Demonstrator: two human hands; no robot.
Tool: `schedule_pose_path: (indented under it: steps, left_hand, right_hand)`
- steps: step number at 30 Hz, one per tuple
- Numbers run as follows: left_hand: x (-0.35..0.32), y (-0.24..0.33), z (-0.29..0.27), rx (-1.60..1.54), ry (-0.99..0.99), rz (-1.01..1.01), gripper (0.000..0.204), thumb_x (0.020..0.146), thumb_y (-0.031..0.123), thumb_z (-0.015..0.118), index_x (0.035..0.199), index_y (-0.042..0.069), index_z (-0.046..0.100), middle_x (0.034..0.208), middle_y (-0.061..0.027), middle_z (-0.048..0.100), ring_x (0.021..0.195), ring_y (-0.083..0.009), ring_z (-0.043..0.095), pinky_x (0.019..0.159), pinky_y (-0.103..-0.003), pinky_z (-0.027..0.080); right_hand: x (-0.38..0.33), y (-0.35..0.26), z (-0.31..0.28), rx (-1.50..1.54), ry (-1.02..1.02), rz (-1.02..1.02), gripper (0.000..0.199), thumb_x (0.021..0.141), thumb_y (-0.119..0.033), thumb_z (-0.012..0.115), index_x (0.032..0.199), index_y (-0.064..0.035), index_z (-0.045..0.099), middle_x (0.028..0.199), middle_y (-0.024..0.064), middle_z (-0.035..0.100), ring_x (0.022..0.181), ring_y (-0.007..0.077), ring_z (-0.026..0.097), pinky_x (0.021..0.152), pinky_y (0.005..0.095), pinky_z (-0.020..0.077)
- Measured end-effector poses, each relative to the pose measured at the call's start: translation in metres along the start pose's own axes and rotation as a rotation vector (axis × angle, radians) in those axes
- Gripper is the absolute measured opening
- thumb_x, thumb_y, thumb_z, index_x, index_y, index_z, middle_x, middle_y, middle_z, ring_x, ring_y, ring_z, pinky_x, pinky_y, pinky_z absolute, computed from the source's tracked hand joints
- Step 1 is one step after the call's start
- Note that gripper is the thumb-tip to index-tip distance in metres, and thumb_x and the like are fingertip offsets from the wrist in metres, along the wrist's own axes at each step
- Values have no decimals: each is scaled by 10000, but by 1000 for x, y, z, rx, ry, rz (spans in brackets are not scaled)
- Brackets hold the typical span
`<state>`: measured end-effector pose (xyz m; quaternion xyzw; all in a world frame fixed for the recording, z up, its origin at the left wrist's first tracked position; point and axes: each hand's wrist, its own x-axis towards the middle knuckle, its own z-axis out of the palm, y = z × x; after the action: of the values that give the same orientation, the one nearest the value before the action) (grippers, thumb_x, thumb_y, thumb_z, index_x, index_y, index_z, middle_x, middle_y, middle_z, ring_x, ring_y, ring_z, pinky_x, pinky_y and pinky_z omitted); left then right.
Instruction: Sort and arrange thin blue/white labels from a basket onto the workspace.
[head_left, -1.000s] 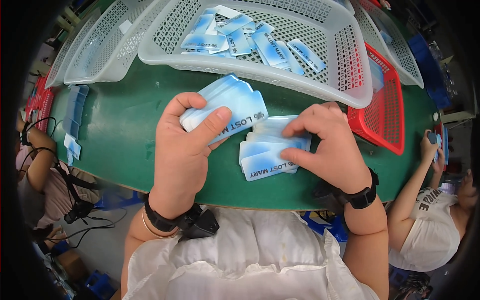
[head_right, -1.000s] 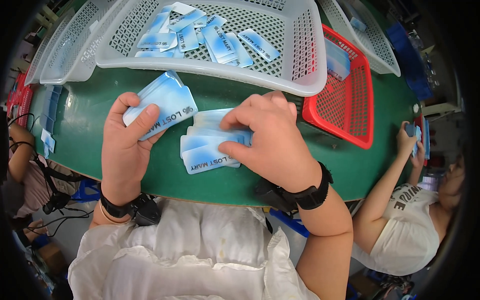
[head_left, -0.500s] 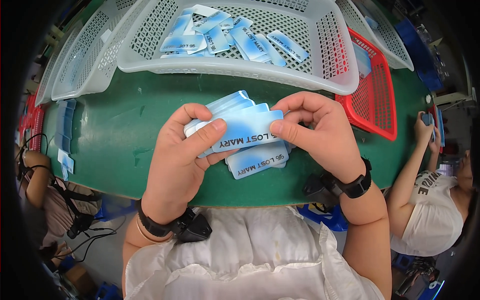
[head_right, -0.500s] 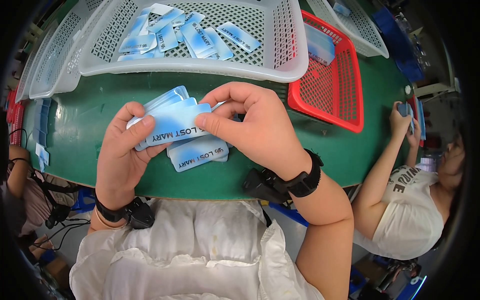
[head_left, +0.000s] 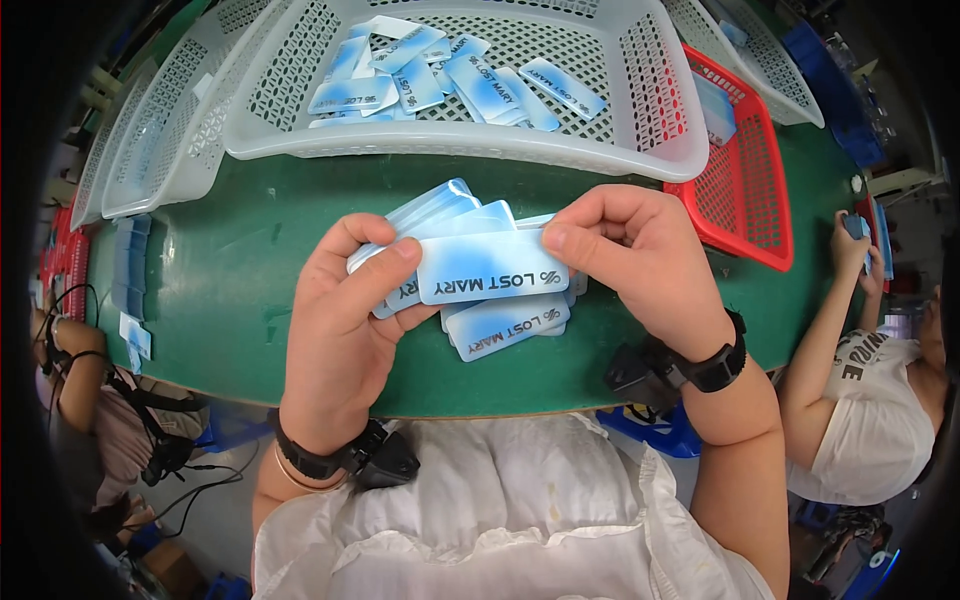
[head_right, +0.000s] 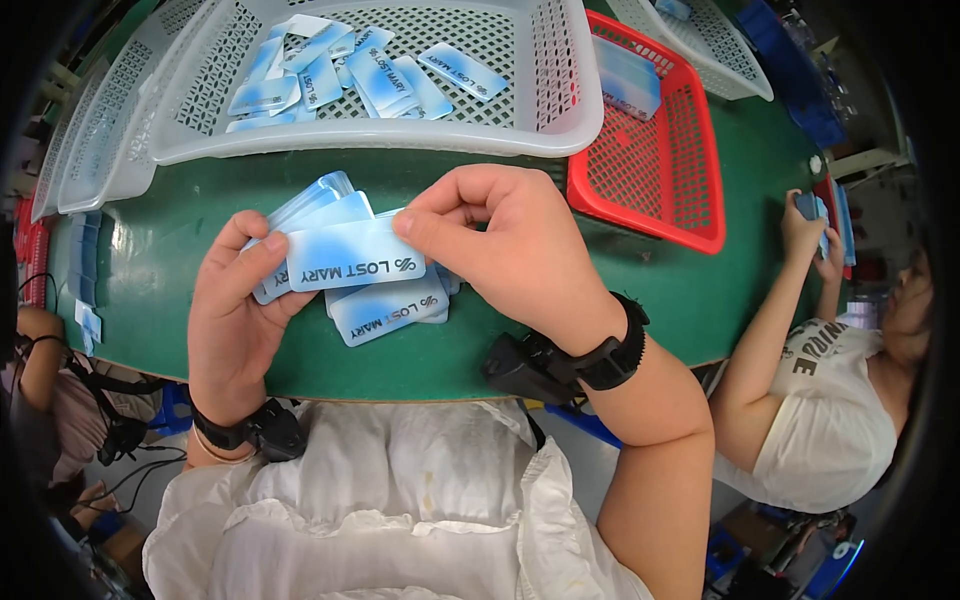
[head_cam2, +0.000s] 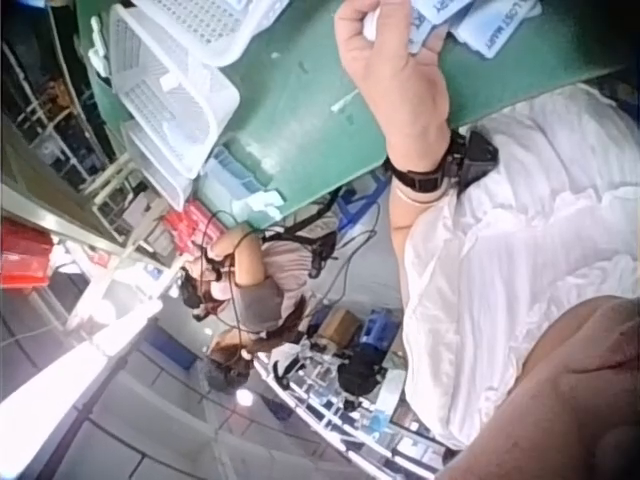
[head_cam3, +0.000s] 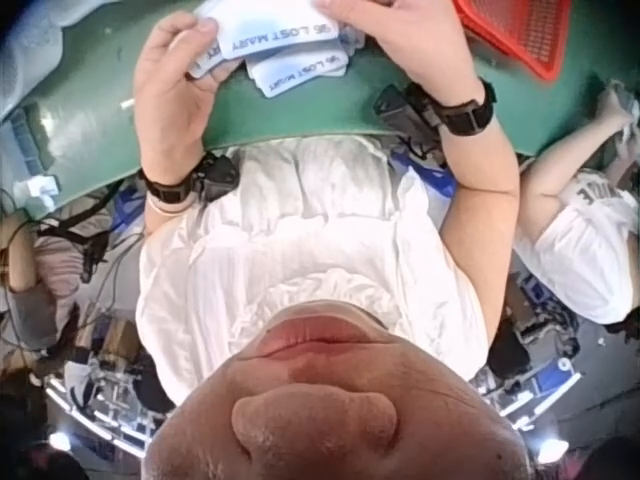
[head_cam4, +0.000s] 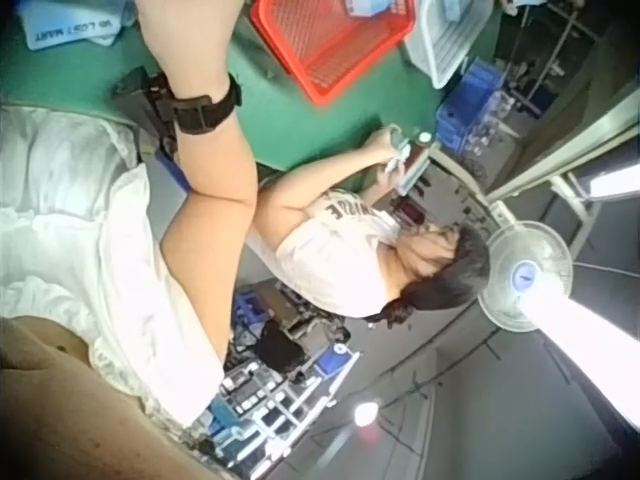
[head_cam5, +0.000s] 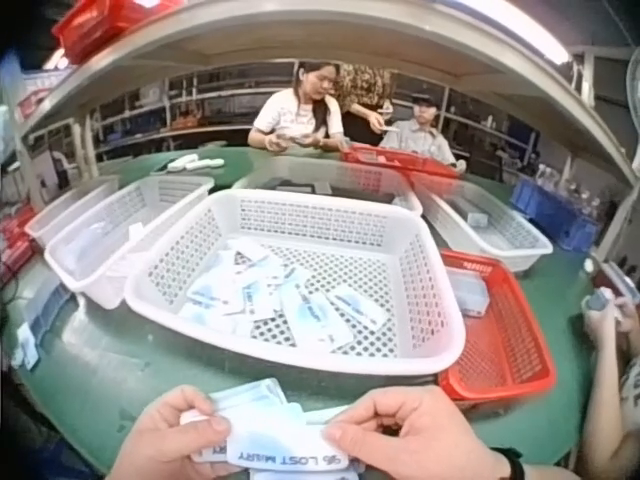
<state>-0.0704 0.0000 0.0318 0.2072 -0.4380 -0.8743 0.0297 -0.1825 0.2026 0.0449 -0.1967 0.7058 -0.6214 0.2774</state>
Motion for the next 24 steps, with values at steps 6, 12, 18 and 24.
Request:
schedule_pose_path:
  steps: [6,12,18,24]
  left_hand:
    - [2,-2,-2,-96,74,133,157,886,58,623,984,64,500,1002,-134,629,909,-217,666,810,-351,577]
    - [1,-2,-2,-95,122,160,207,864,28,657,984,62,492,1031,-142,618,938,-233,659,839,-353,574]
    - [-1,-5,3,49,-74,14,196,867,75,678,975,67,514,1022,-110,623,926,-204,657,796,-352,582]
    - [3,-1,-1,-33,19,64,153,918,164,601,1002,50,544,988,-97,640,885,-177,670,773,-327,593]
  right_hand:
    - [-6,-7,-2,-289,-96,-140,131,783,-129,742,848,-26,691,768,-7,667,747,76,570,686,247,459]
    - [-4,2,2,-552,-15,-266,257,772,-130,760,998,-52,669,847,-15,666,891,120,563,820,281,441]
    - [-1,0,4,-155,14,-158,260,805,-117,745,1015,-2,644,796,6,668,763,58,577,678,222,472]
    - [2,2,-1,21,45,-8,230,821,-115,728,999,4,643,783,7,677,721,39,578,652,205,458]
